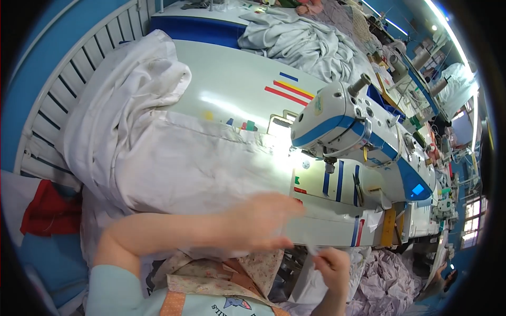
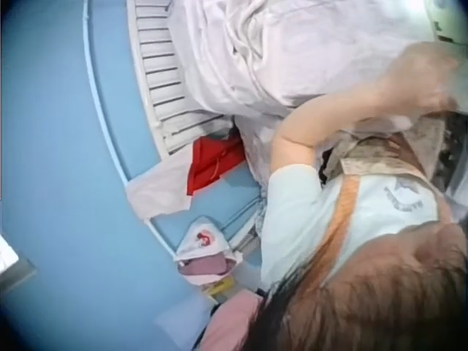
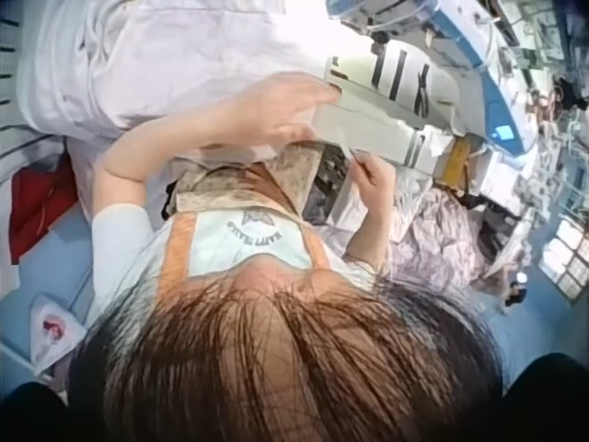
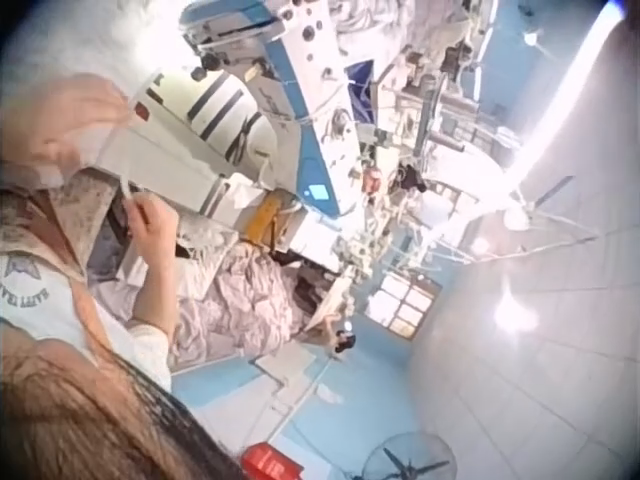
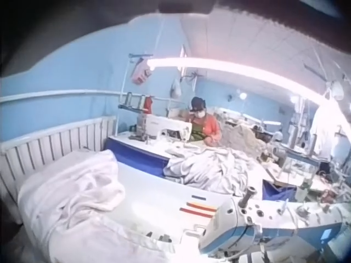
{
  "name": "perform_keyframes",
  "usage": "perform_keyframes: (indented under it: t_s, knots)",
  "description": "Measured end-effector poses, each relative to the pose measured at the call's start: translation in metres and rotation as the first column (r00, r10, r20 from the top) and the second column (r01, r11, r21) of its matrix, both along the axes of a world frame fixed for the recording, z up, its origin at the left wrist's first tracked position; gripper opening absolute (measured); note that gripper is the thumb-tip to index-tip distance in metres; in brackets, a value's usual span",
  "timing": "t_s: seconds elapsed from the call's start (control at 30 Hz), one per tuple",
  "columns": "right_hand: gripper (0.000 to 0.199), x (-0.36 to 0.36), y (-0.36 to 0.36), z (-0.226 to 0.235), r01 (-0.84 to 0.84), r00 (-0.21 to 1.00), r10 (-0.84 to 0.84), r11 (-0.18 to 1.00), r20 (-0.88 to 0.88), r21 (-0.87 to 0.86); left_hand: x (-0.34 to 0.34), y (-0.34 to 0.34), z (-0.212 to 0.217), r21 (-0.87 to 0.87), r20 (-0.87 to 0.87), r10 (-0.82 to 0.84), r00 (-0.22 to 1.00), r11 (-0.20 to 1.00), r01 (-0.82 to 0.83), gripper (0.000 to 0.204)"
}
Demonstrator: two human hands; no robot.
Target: Sewing white fabric pieces together using an industrial sewing machine.
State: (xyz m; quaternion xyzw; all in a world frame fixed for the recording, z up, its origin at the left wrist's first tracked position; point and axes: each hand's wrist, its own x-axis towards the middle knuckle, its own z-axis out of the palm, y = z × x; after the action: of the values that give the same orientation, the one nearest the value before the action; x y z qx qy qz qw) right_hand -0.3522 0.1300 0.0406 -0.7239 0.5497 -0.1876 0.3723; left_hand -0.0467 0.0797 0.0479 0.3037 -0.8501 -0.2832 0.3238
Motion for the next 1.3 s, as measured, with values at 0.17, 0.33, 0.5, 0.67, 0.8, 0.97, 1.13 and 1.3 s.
perform_keyframes:
  t_s: [0.17, 0.33, 0.5, 0.67, 0.8, 0.97, 1.13, 1.3]
  knots:
    - [0.007, 0.086, -0.049, 0.021, -0.226, 0.974, 0.225, 0.972, 0.024, 0.058, -0.022, 0.008, -0.024, 0.571, -0.011, -0.075, 0.997, 0.818, 0.068, 0.037]
    - [0.011, 0.083, -0.091, 0.005, -0.197, 0.970, 0.139, 0.928, 0.198, 0.315, 0.022, -0.017, -0.013, 0.474, 0.120, 0.063, 0.991, 0.873, -0.113, 0.022]
    - [0.005, 0.039, -0.163, -0.007, 0.077, 0.991, -0.107, 0.948, 0.081, 0.309, 0.045, -0.076, -0.015, 0.222, 0.251, 0.307, 0.918, 0.905, -0.363, 0.026]
    - [0.015, 0.018, -0.193, -0.024, 0.106, 0.932, -0.186, 0.960, -0.312, -0.258, 0.053, -0.102, -0.050, -0.081, 0.329, 0.439, 0.836, 0.895, -0.438, 0.016]
    - [0.040, 0.046, -0.164, -0.049, -0.198, 0.900, -0.189, 0.625, -0.393, -0.755, 0.055, -0.100, -0.067, -0.222, 0.190, 0.491, 0.850, 0.865, -0.450, 0.014]
    - [0.043, 0.084, -0.150, -0.059, -0.437, 0.754, 0.110, 0.820, -0.647, -0.369, 0.057, -0.100, -0.068, -0.234, 0.161, 0.481, 0.862, 0.867, -0.440, 0.018]
    - [0.042, 0.088, -0.152, -0.050, -0.417, 0.790, 0.115, 0.820, -0.602, -0.391, 0.056, -0.101, -0.066, -0.190, 0.117, 0.494, 0.861, 0.863, -0.469, 0.021]
    - [0.043, 0.083, -0.148, -0.053, -0.398, 0.812, 0.097, 0.813, -0.575, -0.426, 0.054, -0.100, -0.063, -0.149, 0.127, 0.516, 0.847, 0.854, -0.498, 0.023]
